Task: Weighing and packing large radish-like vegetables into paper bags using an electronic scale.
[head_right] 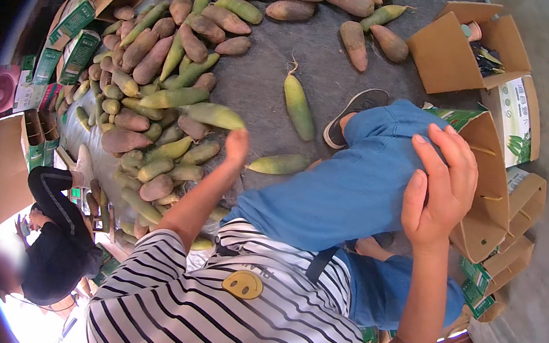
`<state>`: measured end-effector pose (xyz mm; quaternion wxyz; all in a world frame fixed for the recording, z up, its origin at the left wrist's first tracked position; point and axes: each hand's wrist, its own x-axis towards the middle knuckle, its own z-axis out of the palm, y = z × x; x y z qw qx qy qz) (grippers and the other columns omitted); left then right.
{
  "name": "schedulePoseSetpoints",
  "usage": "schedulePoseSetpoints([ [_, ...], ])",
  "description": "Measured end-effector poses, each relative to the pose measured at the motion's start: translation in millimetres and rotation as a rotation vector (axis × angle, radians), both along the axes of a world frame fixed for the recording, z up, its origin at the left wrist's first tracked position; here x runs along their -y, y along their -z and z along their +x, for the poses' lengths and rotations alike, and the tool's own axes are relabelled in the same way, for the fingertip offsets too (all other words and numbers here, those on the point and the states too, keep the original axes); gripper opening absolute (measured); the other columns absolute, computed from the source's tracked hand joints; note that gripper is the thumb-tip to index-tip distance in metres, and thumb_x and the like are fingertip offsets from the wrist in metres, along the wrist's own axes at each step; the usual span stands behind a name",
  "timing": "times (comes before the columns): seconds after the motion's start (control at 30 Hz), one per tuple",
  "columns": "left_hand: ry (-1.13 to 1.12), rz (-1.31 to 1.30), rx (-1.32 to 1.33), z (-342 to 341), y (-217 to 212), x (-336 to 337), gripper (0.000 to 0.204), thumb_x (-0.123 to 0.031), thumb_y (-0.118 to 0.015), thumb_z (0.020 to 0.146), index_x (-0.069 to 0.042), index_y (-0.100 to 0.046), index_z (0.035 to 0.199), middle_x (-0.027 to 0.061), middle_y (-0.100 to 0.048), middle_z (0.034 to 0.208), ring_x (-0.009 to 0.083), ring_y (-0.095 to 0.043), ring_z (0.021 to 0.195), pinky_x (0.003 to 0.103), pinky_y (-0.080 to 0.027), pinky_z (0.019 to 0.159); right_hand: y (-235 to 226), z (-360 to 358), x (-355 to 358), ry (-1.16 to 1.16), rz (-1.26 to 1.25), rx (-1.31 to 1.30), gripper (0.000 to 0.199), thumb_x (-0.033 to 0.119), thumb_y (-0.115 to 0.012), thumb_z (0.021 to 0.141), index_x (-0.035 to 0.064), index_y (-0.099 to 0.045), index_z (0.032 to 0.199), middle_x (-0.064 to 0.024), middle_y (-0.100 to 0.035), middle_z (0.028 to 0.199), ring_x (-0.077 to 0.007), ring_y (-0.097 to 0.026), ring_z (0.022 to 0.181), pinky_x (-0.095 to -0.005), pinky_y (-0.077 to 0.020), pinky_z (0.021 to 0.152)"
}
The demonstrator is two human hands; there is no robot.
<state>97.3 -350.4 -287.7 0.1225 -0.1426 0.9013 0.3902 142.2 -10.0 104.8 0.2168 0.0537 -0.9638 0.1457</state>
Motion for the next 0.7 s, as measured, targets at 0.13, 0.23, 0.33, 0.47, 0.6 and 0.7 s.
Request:
schedulePoseSetpoints([
  [0.13, 0.343, 0.123, 0.195, 19, -26, -46, 0.030, -0.028, -0.050, 0.091, -0.001, -0.061, 0.096, 0.0246, -0.062, 0.091, 0.0427, -0.059, 0.090, 0.048, -0.045, 0.080, 0, 2, -3, -0.001, -0.011, 0.006, 0.030, 0.015, -0.049, 0.083, 0.0032, -0.066, 0.104, -0.0139, -0.061, 0.113, -0.0343, -0.055, 0.111, -0.0431, -0.0404, 0.096],
  [0.23, 0.547, 0.104, 0.368, -3, -64, -47, 0.035, -0.033, -0.053, 0.090, -0.001, -0.061, 0.102, 0.0234, -0.063, 0.097, 0.0413, -0.060, 0.094, 0.047, -0.046, 0.082, 1, 3, -5, 0.011, -0.009, 0.005, 0.030, 0.015, -0.049, 0.083, 0.0036, -0.066, 0.104, -0.0138, -0.061, 0.113, -0.0344, -0.055, 0.110, -0.0431, -0.0403, 0.096],
  [0.33, 0.419, -0.175, -0.013, -37, -101, -23, 0.040, -0.035, -0.060, 0.085, -0.001, -0.060, 0.106, 0.0224, -0.061, 0.104, 0.0397, -0.060, 0.095, 0.046, -0.046, 0.083, 1, 3, -6, 0.016, -0.005, 0.002, 0.029, 0.015, -0.049, 0.083, 0.0039, -0.066, 0.104, -0.0138, -0.061, 0.113, -0.0345, -0.055, 0.110, -0.0429, -0.0407, 0.095],
  [0.47, 0.441, -0.771, -0.351, -94, -99, 82, 0.059, -0.019, -0.072, 0.072, -0.006, -0.048, 0.124, 0.0177, -0.048, 0.129, 0.0346, -0.048, 0.116, 0.044, -0.042, 0.095, 1, 3, -10, 0.004, -0.011, -0.015, 0.028, 0.015, -0.051, 0.082, 0.0044, -0.067, 0.102, -0.0132, -0.062, 0.111, -0.0337, -0.056, 0.109, -0.0425, -0.0418, 0.094],
  [0.6, 0.478, -0.891, 0.188, -112, -87, 164, 0.070, -0.025, -0.076, 0.067, -0.012, -0.044, 0.128, 0.0126, -0.047, 0.125, 0.0332, -0.043, 0.122, 0.045, -0.047, 0.091, 2, 4, -11, -0.003, -0.024, -0.028, 0.028, 0.016, -0.052, 0.080, 0.0049, -0.068, 0.101, -0.0123, -0.063, 0.110, -0.0323, -0.057, 0.108, -0.0419, -0.0425, 0.093],
  [0.7, 0.334, -0.878, 0.440, -115, -88, 157, 0.063, -0.029, -0.077, 0.066, -0.010, -0.050, 0.119, 0.0150, -0.048, 0.120, 0.0340, -0.045, 0.120, 0.044, -0.048, 0.089, 6, 6, -11, 0.015, -0.027, -0.052, 0.027, 0.016, -0.053, 0.080, 0.0058, -0.068, 0.100, -0.0115, -0.063, 0.110, -0.0318, -0.057, 0.107, -0.0419, -0.0428, 0.093],
])
